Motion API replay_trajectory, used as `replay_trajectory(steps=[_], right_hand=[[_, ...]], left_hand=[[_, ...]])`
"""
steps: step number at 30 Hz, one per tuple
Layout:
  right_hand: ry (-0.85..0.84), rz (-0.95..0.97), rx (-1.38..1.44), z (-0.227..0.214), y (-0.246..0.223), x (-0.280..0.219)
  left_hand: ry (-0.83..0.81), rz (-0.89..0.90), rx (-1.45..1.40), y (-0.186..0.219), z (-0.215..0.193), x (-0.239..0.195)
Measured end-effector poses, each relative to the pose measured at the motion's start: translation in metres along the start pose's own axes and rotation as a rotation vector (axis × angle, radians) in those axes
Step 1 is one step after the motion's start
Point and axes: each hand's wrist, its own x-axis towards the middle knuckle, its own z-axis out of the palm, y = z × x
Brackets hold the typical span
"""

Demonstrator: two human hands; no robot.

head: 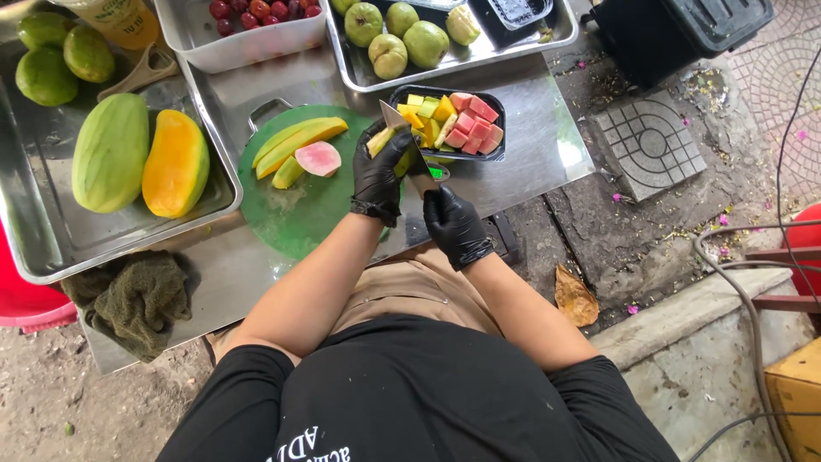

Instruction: Cutting various fruits including mango, guava, and papaya into small pieces and placing them into a takeout container.

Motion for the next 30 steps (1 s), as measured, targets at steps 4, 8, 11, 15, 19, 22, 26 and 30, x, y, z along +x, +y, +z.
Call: replay_trajectory(steps=[4,8,11,15,19,22,26,30], right_hand=[[0.052,0.005,-0.093,-0.006,0.01,0.001],[0.05,0.046,-0.207,-0.007,0.036,0.006],[0.045,0.059,-0.279,-0.005,0.061,0.007],[0.122,0.089,-0.022,0.021,0.128,0.004],[0.086,0.43,0.45,0.029,0.158,0.009],[0.004,0.828,0.804,0.004,0.109,0.024],[0.04,0.928,0.887,-0.023,0.075,0.028],[0.008,0.735,0.784,-0.049,0.035,0.01]], left_hand=[[0.051,0.017,0.062,-0.033,-0.003,0.016],[0.128,0.053,0.11,-0.054,0.002,0.025],[0.163,0.064,0.162,-0.077,-0.001,0.038],[0.212,0.17,0.381,-0.071,0.031,0.049],[0.048,0.289,0.373,-0.06,0.032,0.056],[-0.026,0.258,0.256,-0.052,0.017,0.06],[0.136,-0.038,0.148,-0.021,0.015,0.046],[0.038,-0.095,0.119,-0.004,-0.006,0.034]])
